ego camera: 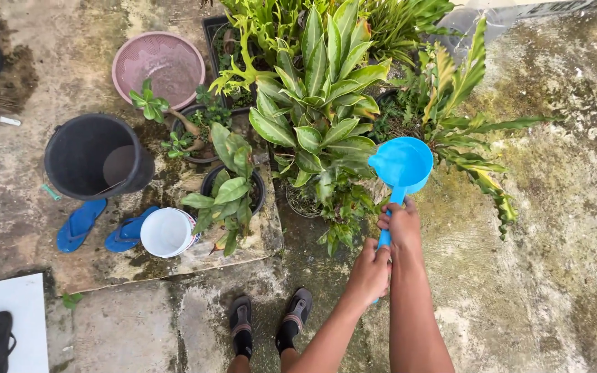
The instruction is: Watering several potted plants in a backyard area using a plastic scoop and a bucket of water.
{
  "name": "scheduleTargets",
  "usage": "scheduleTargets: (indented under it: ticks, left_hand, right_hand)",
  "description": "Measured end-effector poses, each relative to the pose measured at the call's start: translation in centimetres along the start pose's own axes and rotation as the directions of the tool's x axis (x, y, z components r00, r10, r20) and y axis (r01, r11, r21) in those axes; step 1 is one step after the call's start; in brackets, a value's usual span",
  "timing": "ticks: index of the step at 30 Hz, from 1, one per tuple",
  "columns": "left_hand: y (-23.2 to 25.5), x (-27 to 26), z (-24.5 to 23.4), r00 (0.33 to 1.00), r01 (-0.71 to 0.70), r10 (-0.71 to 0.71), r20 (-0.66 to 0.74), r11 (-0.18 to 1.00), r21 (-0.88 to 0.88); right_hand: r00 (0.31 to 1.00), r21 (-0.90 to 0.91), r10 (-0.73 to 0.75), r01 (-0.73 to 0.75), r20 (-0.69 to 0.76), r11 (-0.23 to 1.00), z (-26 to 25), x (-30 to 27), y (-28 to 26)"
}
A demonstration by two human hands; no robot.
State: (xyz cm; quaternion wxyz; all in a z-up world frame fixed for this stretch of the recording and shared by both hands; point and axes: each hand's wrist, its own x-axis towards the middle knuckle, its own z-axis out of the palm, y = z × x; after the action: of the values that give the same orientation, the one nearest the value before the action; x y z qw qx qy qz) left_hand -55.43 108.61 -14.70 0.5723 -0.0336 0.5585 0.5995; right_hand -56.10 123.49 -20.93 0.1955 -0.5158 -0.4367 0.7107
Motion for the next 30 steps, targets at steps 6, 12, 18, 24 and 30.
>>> scheduleTargets:
  ticks: [6, 12, 18, 24, 30]
  left_hand:
    - [1.1, -0.9, 0.4, 1.000, -0.014, 0.016, 0.022, 0.998, -0.063]
    - [0.6, -0.6, 1.3, 0.994, -0.086, 0.081, -0.071, 0.994, -0.070]
    - [0.6, -0.4, 1.1, 0.993, -0.118, 0.117, -0.011, 0.988, -0.096]
    - [-1.0, 0.4, 1.3, 0.988, -0.147, 0.149, 0.027, 0.985, -0.088]
    - [-1.8, -1.1, 0.7, 0.988, -0.140, 0.141, 0.055, 0.990, -0.025]
  right_hand:
    - [1.000, -0.006, -0.007, 0.007, -0.001, 1.000, 0.4, -0.9, -1.7]
    - [0.997, -0.091, -0.077, 0.074, -0.023, 0.993, 2.4, -3.6, -4.3]
    - [0.994, -0.092, -0.103, 0.099, -0.039, 0.991, 1.8, -3.0, -4.1]
    - [0.993, -0.101, -0.094, 0.086, -0.078, 0.991, 0.1, -2.6, -3.2]
    - [0.992, -0.083, -0.082, 0.074, -0.097, 0.994, -2.1, -2.4, -1.1]
